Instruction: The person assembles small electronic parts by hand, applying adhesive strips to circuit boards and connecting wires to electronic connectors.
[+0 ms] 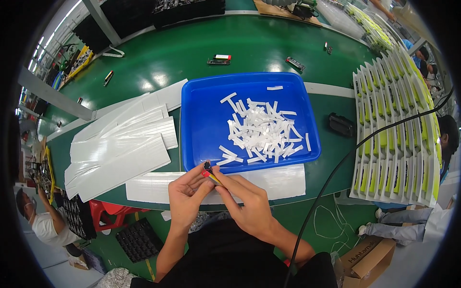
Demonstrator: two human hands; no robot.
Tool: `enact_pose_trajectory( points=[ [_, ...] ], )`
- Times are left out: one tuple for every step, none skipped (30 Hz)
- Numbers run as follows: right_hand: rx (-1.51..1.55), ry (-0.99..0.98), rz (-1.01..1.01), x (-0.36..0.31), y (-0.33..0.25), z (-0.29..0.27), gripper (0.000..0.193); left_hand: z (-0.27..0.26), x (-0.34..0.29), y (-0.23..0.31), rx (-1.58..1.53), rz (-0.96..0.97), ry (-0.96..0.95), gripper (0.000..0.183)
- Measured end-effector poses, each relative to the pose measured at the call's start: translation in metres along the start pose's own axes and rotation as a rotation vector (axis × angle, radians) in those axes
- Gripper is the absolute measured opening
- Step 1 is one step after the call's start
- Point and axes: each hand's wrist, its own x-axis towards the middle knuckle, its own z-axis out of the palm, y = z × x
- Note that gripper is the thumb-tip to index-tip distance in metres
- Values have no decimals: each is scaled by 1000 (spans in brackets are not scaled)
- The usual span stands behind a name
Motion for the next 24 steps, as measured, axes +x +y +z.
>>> enact_pose_trajectory(
  points=[
    [32,-6,32,-1,0,-1,37,-1,0,1,22,10,-2,41],
    [33,-8,34,-1,2,-3,37,-4,1,2,22,8,1,41],
    [52,22,66,-2,5,-4,37,-9,2,2,-68,-47,-43,41],
    [69,56,101,-3,8,-4,36,-12,2,2,-160,-104,-91,42],
    [68,57,105,-4,10,-4,36,-13,2,1,-161,-107,-92,42],
    [86,92,137,-4,12,-4,33,-13,2,1,-215,-145,-106,42],
    [105,124,170,-4,14,-4,31,-14,2,0,-268,-183,-117,43],
    [104,123,173,-4,12,-6,31,-17,3,-1,-270,-186,-116,43],
    [-30,82,180,-3,7,-10,28,-19,4,-1,-324,-185,-159,45],
    [-161,36,182,-3,5,-13,25,-21,4,-1,-377,-179,-197,46],
    [-158,30,181,-5,8,-16,25,-23,3,-2,-376,-178,-191,46],
    [-269,-97,46,-10,13,-19,24,-25,3,-3,-395,-185,-187,47],
    [-385,-218,-84,-15,17,-21,23,-24,4,-5,-418,-198,-193,49],
    [-388,-217,-80,-18,17,-19,23,-23,4,-7,-420,-201,-195,49],
    [-428,-235,-64,-22,16,-16,22,-20,5,-9,-415,-206,-196,49],
    [-468,-253,-48,-23,17,-15,21,-18,5,-11,-410,-210,-197,49],
    [-470,-254,-45,-24,18,-15,21,-16,5,-13,-412,-212,-198,49],
    [-488,-261,-72,-24,20,-15,19,-15,6,-15,-376,-188,-204,49],
    [-507,-269,-99,-25,22,-15,16,-15,6,-16,-341,-165,-210,49],
    [-506,-270,-97,-24,22,-16,16,-14,5,-16,-341,-167,-209,49],
    [-549,-295,-101,-23,21,-17,15,-14,5,-17,-333,-163,-217,48],
    [-591,-322,-107,-21,21,-17,13,-14,5,-17,-325,-158,-223,47],
    [-590,-322,-106,-19,22,-19,13,-15,6,-17,-325,-158,-222,47],
    [-489,-358,-90,-18,23,-21,13,-15,6,-18,-317,-156,-226,46]
  ],
)
